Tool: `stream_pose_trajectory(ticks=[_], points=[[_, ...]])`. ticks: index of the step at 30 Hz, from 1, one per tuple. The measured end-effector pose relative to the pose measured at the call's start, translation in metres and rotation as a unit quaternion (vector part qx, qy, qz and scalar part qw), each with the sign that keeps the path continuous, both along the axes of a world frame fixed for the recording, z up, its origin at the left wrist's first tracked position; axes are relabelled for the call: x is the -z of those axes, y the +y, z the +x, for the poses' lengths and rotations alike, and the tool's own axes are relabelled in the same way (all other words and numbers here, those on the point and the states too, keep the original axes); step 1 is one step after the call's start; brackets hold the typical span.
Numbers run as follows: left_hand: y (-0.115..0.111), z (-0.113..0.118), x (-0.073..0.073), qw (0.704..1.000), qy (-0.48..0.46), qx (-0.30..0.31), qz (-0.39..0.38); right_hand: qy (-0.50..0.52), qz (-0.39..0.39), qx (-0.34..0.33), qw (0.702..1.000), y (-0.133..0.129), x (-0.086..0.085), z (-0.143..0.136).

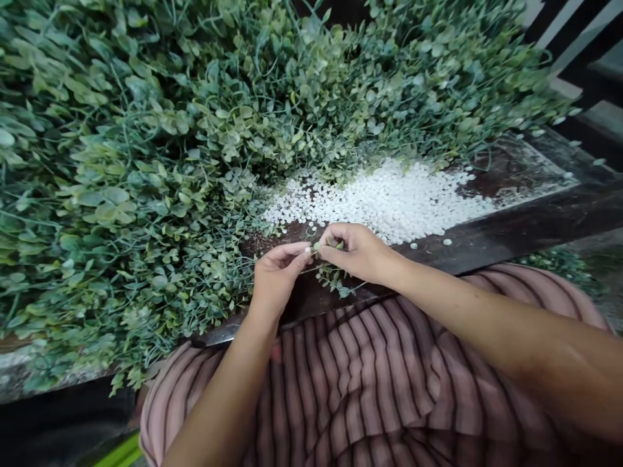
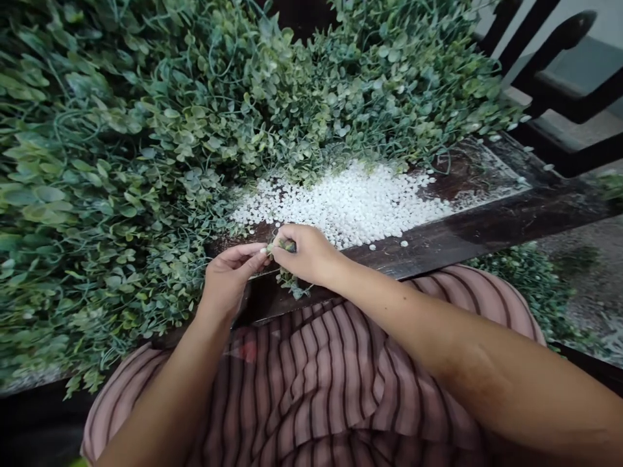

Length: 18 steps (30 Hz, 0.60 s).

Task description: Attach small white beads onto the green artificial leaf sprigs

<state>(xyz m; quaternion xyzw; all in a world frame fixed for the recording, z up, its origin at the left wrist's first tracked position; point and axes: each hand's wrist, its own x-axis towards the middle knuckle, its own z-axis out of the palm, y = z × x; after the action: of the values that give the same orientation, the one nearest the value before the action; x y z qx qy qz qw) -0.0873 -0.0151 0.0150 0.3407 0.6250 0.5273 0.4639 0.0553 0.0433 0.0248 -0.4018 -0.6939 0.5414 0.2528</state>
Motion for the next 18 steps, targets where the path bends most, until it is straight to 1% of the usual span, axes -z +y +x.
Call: stream_pose_trajectory(ticks=[3, 8, 13, 18], points=[[0.001, 0.002, 0.001, 1.0, -0.007, -0.002, 0.016, 0.023, -0.005, 0.029, 0.999, -0.002, 0.002, -0.003], [0.002, 0.007, 0.0, 1.0, -0.003, -0.001, 0.031, 0.043, -0.002, 0.061, 0.997, -0.004, -0.002, -0.003], [0.002, 0.01, -0.003, 0.999, 0.003, -0.005, 0.031, 0.051, 0.021, 0.063, 0.996, -0.003, -0.003, -0.001], [0.002, 0.011, -0.003, 0.999, 0.004, -0.002, 0.035, 0.046, 0.045, 0.068, 0.996, -0.003, -0.001, 0.0]])
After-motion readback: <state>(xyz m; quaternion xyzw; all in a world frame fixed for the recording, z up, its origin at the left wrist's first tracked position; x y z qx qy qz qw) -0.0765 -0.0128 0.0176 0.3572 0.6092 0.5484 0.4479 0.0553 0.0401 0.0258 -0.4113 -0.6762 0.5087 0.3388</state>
